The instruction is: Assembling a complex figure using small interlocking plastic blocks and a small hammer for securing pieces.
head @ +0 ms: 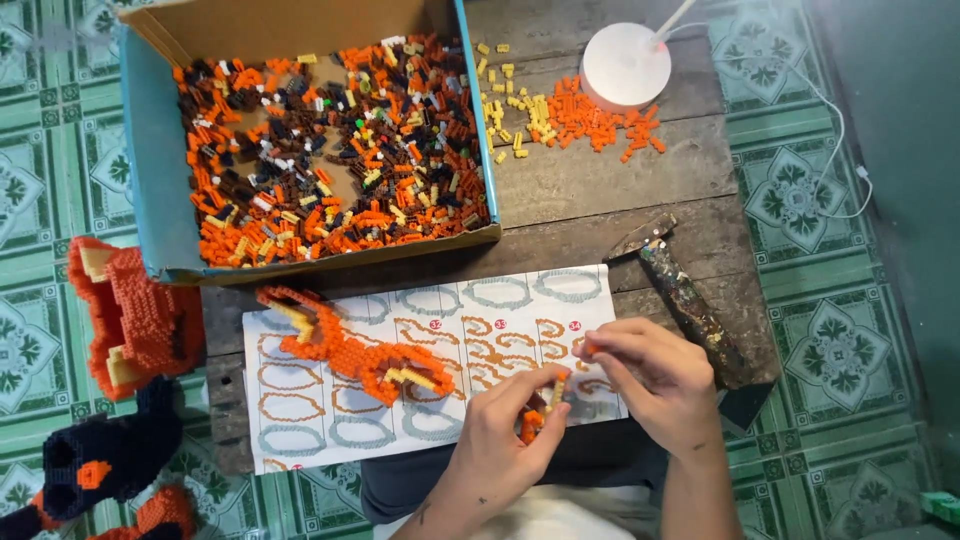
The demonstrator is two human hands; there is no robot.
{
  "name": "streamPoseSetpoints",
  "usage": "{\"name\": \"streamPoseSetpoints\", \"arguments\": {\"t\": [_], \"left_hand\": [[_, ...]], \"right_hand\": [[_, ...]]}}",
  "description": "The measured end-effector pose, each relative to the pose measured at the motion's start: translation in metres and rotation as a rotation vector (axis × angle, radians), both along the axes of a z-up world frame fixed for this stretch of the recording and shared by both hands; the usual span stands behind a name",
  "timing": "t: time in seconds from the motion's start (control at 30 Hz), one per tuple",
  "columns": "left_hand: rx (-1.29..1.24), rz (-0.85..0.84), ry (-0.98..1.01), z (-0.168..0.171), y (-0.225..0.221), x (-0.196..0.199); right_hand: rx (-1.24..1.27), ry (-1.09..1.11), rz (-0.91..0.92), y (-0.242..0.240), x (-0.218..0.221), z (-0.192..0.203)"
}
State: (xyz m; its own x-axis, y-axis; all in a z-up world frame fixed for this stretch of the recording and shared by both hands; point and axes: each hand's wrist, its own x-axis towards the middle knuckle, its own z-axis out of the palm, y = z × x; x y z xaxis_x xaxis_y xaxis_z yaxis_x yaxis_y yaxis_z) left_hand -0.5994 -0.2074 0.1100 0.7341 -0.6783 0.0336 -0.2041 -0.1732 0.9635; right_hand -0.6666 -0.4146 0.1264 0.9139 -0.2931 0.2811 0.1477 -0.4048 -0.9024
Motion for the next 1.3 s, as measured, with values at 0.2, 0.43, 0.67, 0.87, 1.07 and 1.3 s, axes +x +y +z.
{"name": "streamPoseSetpoints", "arguments": {"t": [0.2,0.43,0.67,0.87,1.07,1.3], "left_hand": [[0.054,0.061,0.090,-0.001,0.001,-0.001],[-0.022,0.125,0.074,-0.005,-0.001,0.002],[-0.050,0.126,0.054,-0.007,0.000,0.001],[-0.043,0.124,0.039,-0.006,0.001,0.001],[-0.044,0.127,0.043,-0.006,0.001,0.000],[-0.054,0.128,0.060,-0.003,0.000,0.001]], "right_hand": [[-0.066,0.017,-0.007,0.007,0.000,0.000],[-0.043,0.035,0.009,0.015,-0.003,-0.007],[-0.080,0.065,0.027,0.020,-0.004,-0.010],[-0.077,0.079,0.012,0.021,-0.003,-0.010],[-0.012,0.094,-0.005,0.024,-0.004,-0.013],[0.028,0.089,-0.017,0.024,-0.006,-0.017]]}}
